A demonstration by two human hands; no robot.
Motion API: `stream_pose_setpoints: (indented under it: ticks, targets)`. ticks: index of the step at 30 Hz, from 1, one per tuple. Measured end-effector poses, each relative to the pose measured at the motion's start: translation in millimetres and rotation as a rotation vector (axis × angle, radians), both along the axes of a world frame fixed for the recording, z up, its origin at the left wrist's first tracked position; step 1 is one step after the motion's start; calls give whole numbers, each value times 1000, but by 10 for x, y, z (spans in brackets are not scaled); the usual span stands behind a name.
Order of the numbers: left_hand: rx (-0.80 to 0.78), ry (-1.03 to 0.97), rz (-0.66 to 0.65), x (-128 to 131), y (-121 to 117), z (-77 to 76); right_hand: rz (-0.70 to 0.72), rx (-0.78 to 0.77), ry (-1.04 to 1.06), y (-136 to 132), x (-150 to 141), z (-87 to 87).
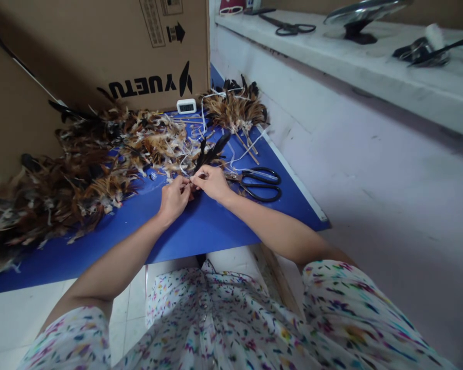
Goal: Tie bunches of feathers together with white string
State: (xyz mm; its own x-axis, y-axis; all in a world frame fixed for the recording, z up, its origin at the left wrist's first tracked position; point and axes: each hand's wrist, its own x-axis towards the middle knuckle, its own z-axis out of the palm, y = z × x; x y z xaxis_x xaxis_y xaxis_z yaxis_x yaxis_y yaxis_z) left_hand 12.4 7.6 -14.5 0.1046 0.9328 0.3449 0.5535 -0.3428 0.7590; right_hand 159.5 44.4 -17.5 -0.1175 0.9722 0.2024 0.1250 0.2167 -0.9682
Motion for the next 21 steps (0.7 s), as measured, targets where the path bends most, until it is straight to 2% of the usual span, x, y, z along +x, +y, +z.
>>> stream_pose_setpoints:
  ticks: [9,15,21]
  targets:
    - [-90,-111,-81,-26,-18,61,72,-62,87,11,28,16]
    - [85,-49,-38,-106,22,82,134,-185,175,-33,41,123]
    - [237,-135,-94,-108,57,42,224,-329,267,-79,62,220]
